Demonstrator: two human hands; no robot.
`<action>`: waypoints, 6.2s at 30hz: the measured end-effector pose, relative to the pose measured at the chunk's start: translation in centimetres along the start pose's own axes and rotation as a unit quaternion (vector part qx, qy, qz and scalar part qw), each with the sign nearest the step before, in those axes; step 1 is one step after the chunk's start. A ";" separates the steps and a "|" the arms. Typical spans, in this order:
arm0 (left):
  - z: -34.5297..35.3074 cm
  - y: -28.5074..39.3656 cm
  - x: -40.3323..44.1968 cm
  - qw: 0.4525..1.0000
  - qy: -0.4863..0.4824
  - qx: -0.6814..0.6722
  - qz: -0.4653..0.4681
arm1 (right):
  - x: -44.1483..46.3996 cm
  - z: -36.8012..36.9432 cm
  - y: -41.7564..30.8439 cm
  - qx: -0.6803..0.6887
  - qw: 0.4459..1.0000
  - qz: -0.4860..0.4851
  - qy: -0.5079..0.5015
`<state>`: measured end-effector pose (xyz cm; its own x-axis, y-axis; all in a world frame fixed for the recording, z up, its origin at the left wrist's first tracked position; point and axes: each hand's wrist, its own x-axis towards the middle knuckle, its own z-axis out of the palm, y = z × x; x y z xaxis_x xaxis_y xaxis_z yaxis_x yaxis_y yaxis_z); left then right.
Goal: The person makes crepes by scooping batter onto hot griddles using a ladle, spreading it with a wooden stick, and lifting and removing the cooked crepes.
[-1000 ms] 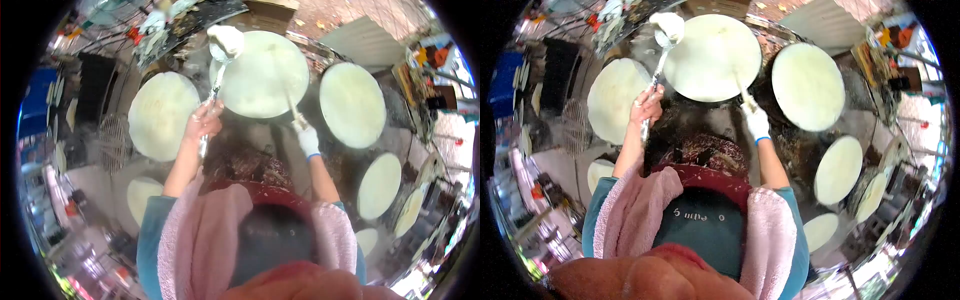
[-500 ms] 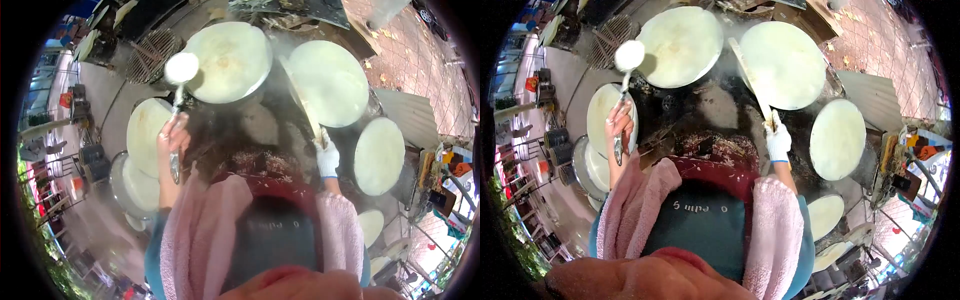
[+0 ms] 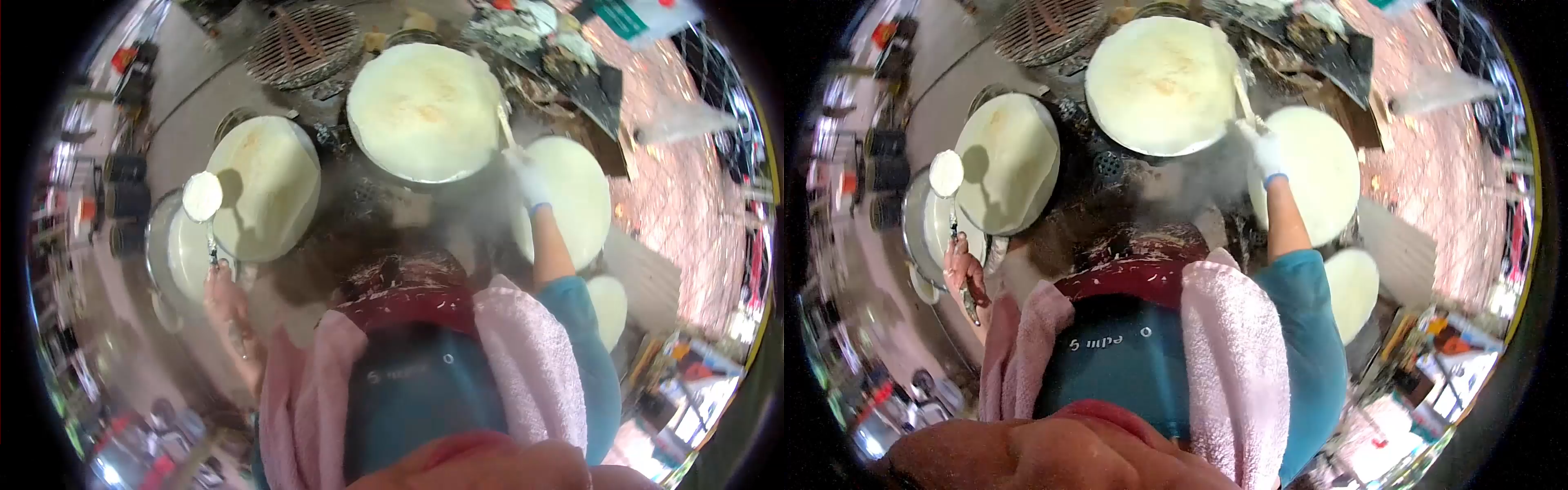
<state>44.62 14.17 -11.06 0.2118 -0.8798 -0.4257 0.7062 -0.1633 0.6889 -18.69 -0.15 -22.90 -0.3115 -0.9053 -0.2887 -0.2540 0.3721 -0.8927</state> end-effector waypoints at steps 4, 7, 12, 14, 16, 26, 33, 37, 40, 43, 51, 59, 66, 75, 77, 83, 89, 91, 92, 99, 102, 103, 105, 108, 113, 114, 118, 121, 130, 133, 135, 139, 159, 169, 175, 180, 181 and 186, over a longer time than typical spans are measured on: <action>-1.0 -1.1 -6.2 0.989 -0.018 -0.148 0.019 | 10.4 2.0 -3.5 0.039 0.999 0.008 0.000; -1.5 -1.9 -10.6 0.981 -0.032 -0.187 0.035 | 12.6 4.2 -7.2 -0.046 0.998 -0.050 -0.007; -3.8 -2.2 -16.7 0.963 0.036 -0.255 0.078 | 17.6 5.7 -5.6 -0.206 0.960 -0.188 0.004; -2.9 -2.0 -17.2 0.949 0.030 -0.294 0.106 | 14.2 6.9 -11.6 -0.211 0.955 -0.206 -0.020; 0.3 -1.3 -17.2 0.932 -0.059 -0.327 0.148 | 13.1 9.0 -14.4 -0.195 0.944 -0.266 -0.013; -15.6 3.3 -18.5 0.947 0.076 -0.278 0.139 | -7.2 27.0 -36.6 -0.309 0.822 -0.476 -0.043; -24.7 7.4 -18.0 0.950 0.002 -0.293 0.107 | -13.0 33.5 -45.7 -0.161 0.931 -0.307 -0.115; -27.9 9.1 -17.4 0.952 -0.013 -0.288 0.107 | -8.3 36.4 -40.0 -0.068 0.940 -0.297 -0.157; -29.3 9.6 -16.8 0.944 -0.040 -0.311 0.107 | -7.8 39.3 -33.1 -0.020 0.946 -0.264 -0.189; -29.4 9.8 -16.8 0.932 -0.048 -0.343 0.107 | -6.4 43.0 -24.6 0.001 0.968 -0.193 -0.160; -25.5 12.5 -16.0 0.960 0.050 -0.248 0.120 | -3.7 45.4 -8.8 0.044 0.985 -0.085 -0.141; -30.3 17.0 -12.7 0.967 0.035 -0.238 0.088 | -15.3 46.7 -17.5 -0.432 0.894 -0.104 0.058; -37.3 23.0 -8.4 0.984 0.010 -0.175 0.015 | -26.2 66.3 -20.1 -0.267 0.934 -0.179 -0.158; -44.3 26.6 -7.5 0.961 0.056 -0.270 0.001 | -23.6 76.1 -18.6 -0.390 0.898 -0.201 -0.022; -45.1 26.7 -6.8 0.962 0.028 -0.272 0.003 | -21.9 76.4 -17.0 -0.421 0.887 -0.190 -0.017; -45.1 26.8 -4.8 0.949 -0.008 -0.314 -0.013 | -21.5 74.2 -19.1 -0.386 0.892 -0.231 -0.038; -42.5 26.6 -3.2 0.943 -0.024 -0.332 -0.021 | -19.4 65.2 -22.3 -0.340 0.900 -0.274 0.002; -42.0 26.5 -2.5 0.949 0.020 -0.314 -0.034 | -20.2 61.3 -26.4 -0.409 0.885 -0.223 0.022; -41.3 26.6 -2.2 0.961 0.101 -0.253 -0.037 | -18.9 59.4 -26.8 -0.406 0.880 -0.243 0.049; -37.9 26.0 0.2 0.942 0.280 -0.171 -0.072 | -9.6 48.9 -38.9 -0.557 0.751 -0.348 0.069; -40.4 22.9 1.2 0.946 0.291 -0.097 -0.105 | -8.0 50.3 -46.4 -0.558 0.718 -0.415 0.013; -37.8 23.8 1.3 0.947 0.264 -0.161 -0.087 | -7.3 50.9 -48.4 -0.553 0.716 -0.427 0.009; -34.1 24.7 1.8 0.944 0.211 -0.244 -0.068 | -1.2 50.7 -51.5 -0.644 0.664 -0.376 0.052; -32.0 24.3 1.7 0.945 0.152 -0.284 -0.049 | -1.7 53.0 -56.9 -0.526 0.779 -0.338 0.046; -30.5 22.6 3.1 0.947 0.140 -0.286 -0.032 | 13.0 49.9 -55.2 -0.306 0.878 -0.346 0.124; -29.9 22.3 3.5 0.948 0.142 -0.284 -0.029 | 17.0 48.3 -53.7 -0.505 0.748 -0.400 0.160; -28.3 21.3 4.2 0.947 0.168 -0.273 -0.018 | 23.4 49.3 -42.0 -0.426 0.834 -0.266 0.229; -27.2 20.5 4.5 0.945 0.187 -0.268 -0.012 | 27.5 52.2 -30.7 0.245 0.947 -0.054 0.199; -26.8 19.9 5.3 0.950 0.170 -0.264 -0.001 | 31.1 51.7 -11.6 -0.374 0.903 -0.012 0.212; -28.9 20.7 6.6 0.960 0.114 -0.257 -0.012 | 29.3 50.2 -11.6 -0.471 0.866 -0.093 0.139; -31.4 21.3 8.0 0.972 0.091 -0.215 -0.034 | 18.3 52.7 -19.9 -0.114 0.977 0.070 0.164; -36.3 22.4 10.4 0.957 0.154 0.154 -0.189 | 0.7 52.0 -21.3 0.078 0.994 -0.062 0.055; -58.4 11.7 18.1 0.711 -0.212 0.611 -0.276 | -53.8 57.0 -3.1 0.021 0.964 0.236 -0.123; -47.0 10.2 -4.5 0.948 0.033 -0.110 -0.297 | -66.8 58.7 7.0 -0.008 0.911 0.259 -0.320; -41.0 22.1 -11.0 0.981 -0.081 -0.086 -0.152 | -69.8 53.3 1.0 -0.014 0.950 0.105 -0.294; -37.0 32.2 -11.6 0.962 -0.254 -0.035 -0.090 | -70.5 51.4 0.3 0.080 0.974 -0.196 -0.082; -36.2 33.0 -10.4 0.975 -0.215 -0.019 -0.063 | -69.9 52.0 0.6 0.049 0.965 -0.256 -0.004; -34.4 34.1 -0.6 0.969 -0.151 -0.146 -0.131 | -67.9 52.8 -2.0 0.233 0.972 0.001 0.041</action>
<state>91.80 24.52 -7.50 -0.1772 -0.9230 -0.3415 0.8789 -0.3045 0.3671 51.33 49.79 -19.74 -0.3887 -0.8784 -0.2781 0.1821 0.2227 -0.9577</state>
